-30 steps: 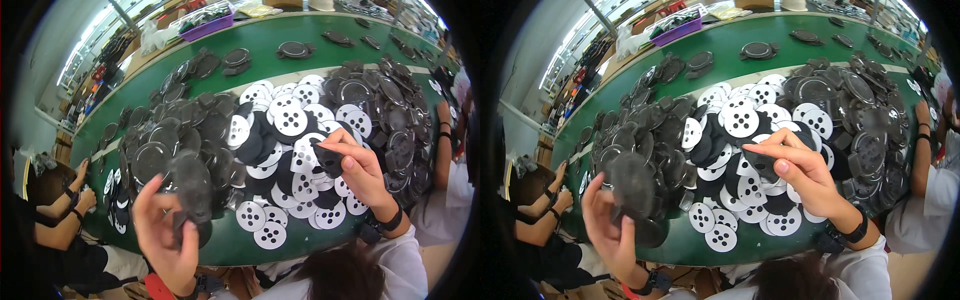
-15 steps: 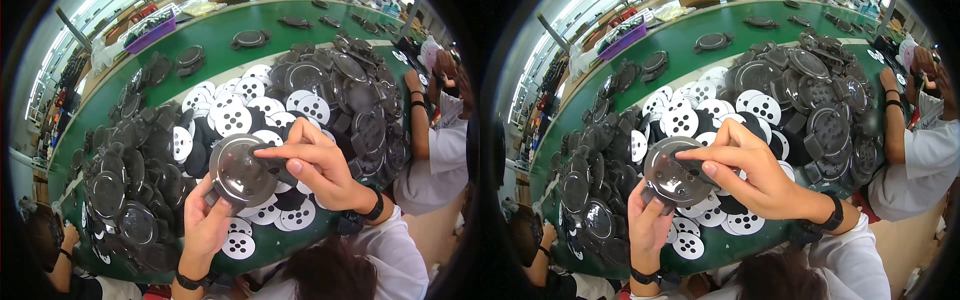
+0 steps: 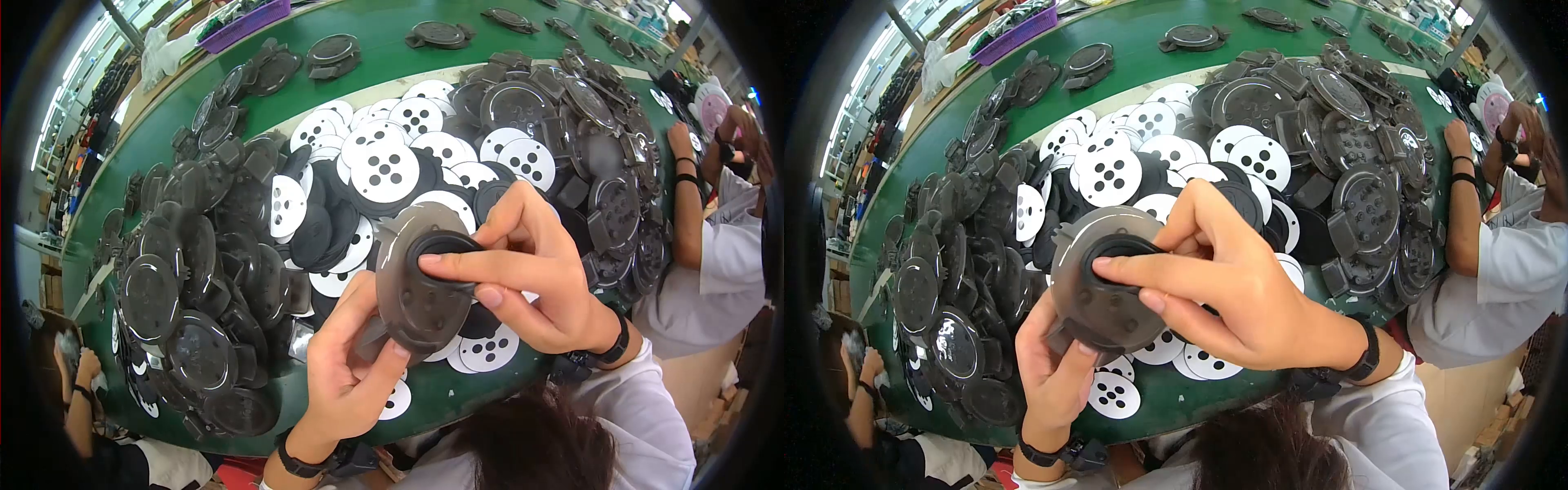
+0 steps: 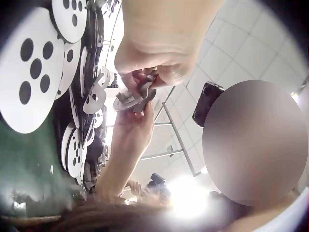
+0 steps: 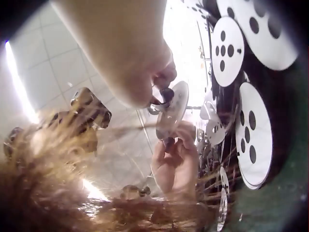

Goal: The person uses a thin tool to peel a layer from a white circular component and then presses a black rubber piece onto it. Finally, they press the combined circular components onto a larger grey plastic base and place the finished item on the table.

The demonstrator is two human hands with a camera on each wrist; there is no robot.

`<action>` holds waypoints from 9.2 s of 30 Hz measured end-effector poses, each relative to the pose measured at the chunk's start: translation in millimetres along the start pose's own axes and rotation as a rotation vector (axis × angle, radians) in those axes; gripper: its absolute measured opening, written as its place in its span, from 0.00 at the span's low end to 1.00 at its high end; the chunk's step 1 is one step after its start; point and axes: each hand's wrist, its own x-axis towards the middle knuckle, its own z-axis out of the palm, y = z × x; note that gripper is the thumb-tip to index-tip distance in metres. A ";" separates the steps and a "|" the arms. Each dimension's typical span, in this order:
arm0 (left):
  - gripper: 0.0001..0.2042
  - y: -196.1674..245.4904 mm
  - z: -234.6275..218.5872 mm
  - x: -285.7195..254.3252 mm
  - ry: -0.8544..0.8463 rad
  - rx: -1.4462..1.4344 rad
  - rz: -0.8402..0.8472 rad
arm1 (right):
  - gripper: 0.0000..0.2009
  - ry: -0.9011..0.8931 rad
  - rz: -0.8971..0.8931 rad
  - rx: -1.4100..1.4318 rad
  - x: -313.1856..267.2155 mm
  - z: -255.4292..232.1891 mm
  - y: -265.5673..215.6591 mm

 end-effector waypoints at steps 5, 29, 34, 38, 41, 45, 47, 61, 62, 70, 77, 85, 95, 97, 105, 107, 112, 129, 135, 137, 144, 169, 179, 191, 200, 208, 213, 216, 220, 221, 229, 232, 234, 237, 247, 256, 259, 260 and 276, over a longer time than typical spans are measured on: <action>0.19 0.6 0.0 0.7 -0.017 0.035 0.012 | 0.15 -0.014 -0.027 0.000 0.5 -2.9 0.4; 0.17 -6.2 2.6 -1.6 0.018 0.089 0.001 | 0.19 -0.036 -0.107 -0.281 -0.7 -2.3 -4.8; 0.21 -3.7 3.4 -0.8 0.011 -0.001 -0.006 | 0.20 -0.043 -0.102 -0.289 -0.5 -1.8 -8.0; 0.21 -9.8 7.3 -1.0 0.036 -0.337 0.053 | 0.21 -0.065 -0.149 -0.274 -1.3 4.7 -5.5; 0.17 -11.9 11.8 -2.5 0.150 -0.233 0.028 | 0.20 -0.136 -0.096 -0.092 -1.0 6.7 -3.0; 0.14 -9.2 10.7 -4.8 0.186 -0.202 0.010 | 0.17 0.194 -0.185 -0.071 2.5 5.2 20.6; 0.14 -5.1 11.5 -3.3 0.196 -0.238 -0.030 | 0.15 0.242 -0.012 0.128 4.4 7.9 18.2; 0.27 -5.4 -0.6 1.6 0.268 -0.310 -0.030 | 0.13 0.176 0.072 0.208 6.9 1.1 13.2; 0.27 -7.0 2.1 0.9 0.271 -0.304 -0.034 | 0.16 0.231 -0.112 0.009 7.4 1.3 19.3; 0.23 -13.2 10.5 -1.3 0.104 -0.320 0.134 | 0.22 0.129 -0.251 -0.156 2.2 13.3 13.1; 0.12 -13.1 6.7 -7.4 0.221 0.099 0.140 | 0.20 0.051 -0.358 -0.198 5.1 14.4 14.6; 0.08 -5.1 10.3 -5.4 0.246 0.586 0.357 | 0.21 0.089 -0.606 -0.550 8.7 13.5 19.8; 0.07 -6.4 7.9 -0.4 0.099 0.824 0.559 | 0.18 0.026 -0.397 -0.134 8.7 22.0 18.6; 0.07 -5.1 8.0 -1.5 0.105 0.832 0.569 | 0.17 -0.055 -0.397 -0.153 9.0 18.2 16.8; 0.13 -5.9 -1.5 -11.5 0.154 0.772 0.624 | 0.10 0.134 -0.402 -0.149 6.7 7.8 15.3; 0.14 -10.9 -0.3 -11.7 0.194 0.658 0.633 | 0.13 -0.008 -0.474 -0.420 3.2 -6.1 12.2; 0.19 -17.1 13.3 -12.2 0.420 0.397 0.586 | 0.11 0.032 -0.130 -0.190 -3.2 1.1 -0.6; 0.18 -30.6 1.9 -16.1 0.228 0.695 0.791 | 0.13 0.300 -0.443 -0.346 1.8 8.3 7.3; 0.15 -29.3 11.6 -10.1 0.307 0.650 0.689 | 0.13 0.316 -0.505 -0.251 4.6 13.4 16.8; 0.16 -26.1 6.9 -3.3 0.243 0.679 0.705 | 0.14 0.300 -0.486 -0.266 3.4 15.5 12.7; 0.14 -18.9 5.2 -11.6 0.221 0.487 0.506 | 0.16 0.183 -0.417 -0.297 -1.5 12.7 15.9; 0.05 -25.8 0.7 9.1 0.379 0.728 0.585 | 0.12 0.112 -0.292 -0.461 -3.4 21.3 -9.3; 0.08 -21.8 5.5 1.2 0.385 0.444 0.429 | 0.10 0.061 -0.127 -0.196 4.5 9.2 9.7; 0.08 -20.7 6.0 -2.6 0.365 0.457 0.452 | 0.11 0.089 -0.172 -0.300 5.8 8.9 7.5; 0.10 -21.4 9.7 -5.6 0.359 0.565 0.505 | 0.16 0.107 -0.200 -0.475 3.5 6.7 5.2; 0.11 -12.8 1.4 -9.3 0.379 0.376 0.372 | 0.24 0.158 -0.018 -0.190 9.7 -7.9 13.4; 0.13 -8.8 3.2 -12.4 0.347 0.413 0.291 | 0.08 -0.033 0.180 0.400 3.6 4.0 11.1; 0.13 -11.2 2.7 -8.7 0.315 0.329 0.284 | 0.09 -0.061 0.170 0.394 4.1 -0.4 9.1; 0.13 -9.3 6.8 -7.7 0.294 0.361 0.374 | 0.10 -0.247 0.180 0.398 2.7 0.9 10.6; 0.12 -8.2 6.1 -9.4 0.323 0.367 0.328 | 0.11 -0.260 0.161 0.422 3.3 1.1 8.9; 0.09 -6.8 -3.1 -5.3 0.303 0.422 0.335 | 0.12 -0.342 0.173 0.422 6.9 6.0 12.0; 0.14 -5.7 1.1 7.3 0.519 0.275 0.456 | 0.14 -0.224 0.384 0.711 17.5 -3.5 -3.6; 0.21 -8.1 -11.0 5.8 0.565 0.212 0.512 | 0.14 -0.079 0.428 0.688 25.9 -0.6 11.7; 0.18 -11.4 -8.3 7.9 0.550 0.176 0.643 | 0.17 0.104 0.546 0.691 59.1 -11.4 15.1; 0.08 -17.2 -9.8 4.5 0.382 0.307 0.574 | 0.12 0.208 0.797 0.792 194.9 -27.0 86.7; 0.04 -13.9 -9.7 9.4 0.384 0.491 0.507 | 0.10 -0.082 0.287 0.565 115.2 -32.2 28.5; 0.06 -12.9 -15.1 12.5 0.461 0.453 0.503 | 0.11 -0.116 0.133 0.338 89.1 -27.6 0.9; 0.07 -8.5 -17.5 12.2 0.471 0.475 0.495 | 0.10 -0.106 0.138 0.357 80.8 -23.3 -1.7; 0.18 -9.5 -23.1 24.1 0.121 1.130 0.390 | 0.06 -0.024 0.077 -0.019 32.5 6.0 44.3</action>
